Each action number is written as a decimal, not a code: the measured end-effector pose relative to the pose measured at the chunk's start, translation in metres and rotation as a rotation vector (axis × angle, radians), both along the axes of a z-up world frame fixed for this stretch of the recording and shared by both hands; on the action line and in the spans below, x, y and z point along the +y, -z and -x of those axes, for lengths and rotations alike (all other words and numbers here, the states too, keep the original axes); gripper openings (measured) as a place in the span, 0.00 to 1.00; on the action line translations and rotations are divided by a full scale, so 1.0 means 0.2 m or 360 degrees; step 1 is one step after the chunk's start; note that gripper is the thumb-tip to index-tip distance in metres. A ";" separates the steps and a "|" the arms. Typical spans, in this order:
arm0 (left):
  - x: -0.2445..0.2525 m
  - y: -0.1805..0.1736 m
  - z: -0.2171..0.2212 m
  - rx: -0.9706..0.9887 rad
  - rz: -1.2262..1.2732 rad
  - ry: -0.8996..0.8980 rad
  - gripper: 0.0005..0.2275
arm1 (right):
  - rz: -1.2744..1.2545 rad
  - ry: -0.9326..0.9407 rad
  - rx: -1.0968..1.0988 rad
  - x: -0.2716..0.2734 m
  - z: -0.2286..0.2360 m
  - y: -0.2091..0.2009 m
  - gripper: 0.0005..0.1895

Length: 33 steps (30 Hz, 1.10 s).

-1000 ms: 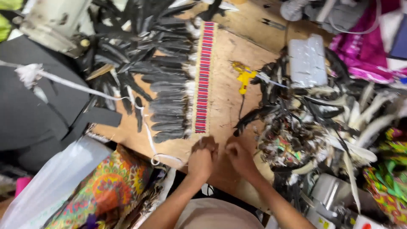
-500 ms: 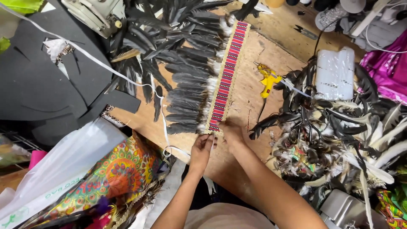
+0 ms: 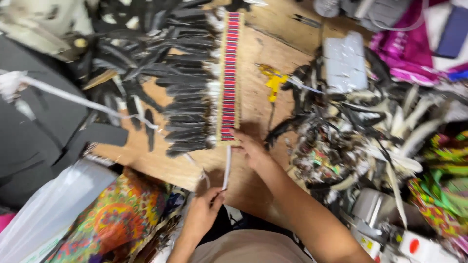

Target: Assembling a feather headdress by gluing feathers to a band and trimming with scissors

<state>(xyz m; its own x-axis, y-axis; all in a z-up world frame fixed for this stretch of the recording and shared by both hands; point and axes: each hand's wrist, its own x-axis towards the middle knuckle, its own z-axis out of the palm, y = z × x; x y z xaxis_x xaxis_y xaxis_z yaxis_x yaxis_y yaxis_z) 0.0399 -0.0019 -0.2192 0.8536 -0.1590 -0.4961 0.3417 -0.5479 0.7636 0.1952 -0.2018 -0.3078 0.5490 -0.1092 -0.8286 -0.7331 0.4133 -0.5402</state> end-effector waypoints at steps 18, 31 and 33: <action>0.01 0.33 0.06 0.0634 0.0542 -0.0707 0.10 | 0.1849 -0.0499 -0.0214 -1.02 0.18 -0.40 0.09; -0.04 0.26 0.05 0.0619 0.0460 -0.0670 0.09 | 0.2117 -0.0905 -0.0048 -1.14 -0.01 -0.34 0.35; -0.04 0.28 0.06 0.0614 0.0447 -0.0681 0.08 | 0.2179 -0.0903 -0.0079 -1.19 -0.05 -0.23 0.32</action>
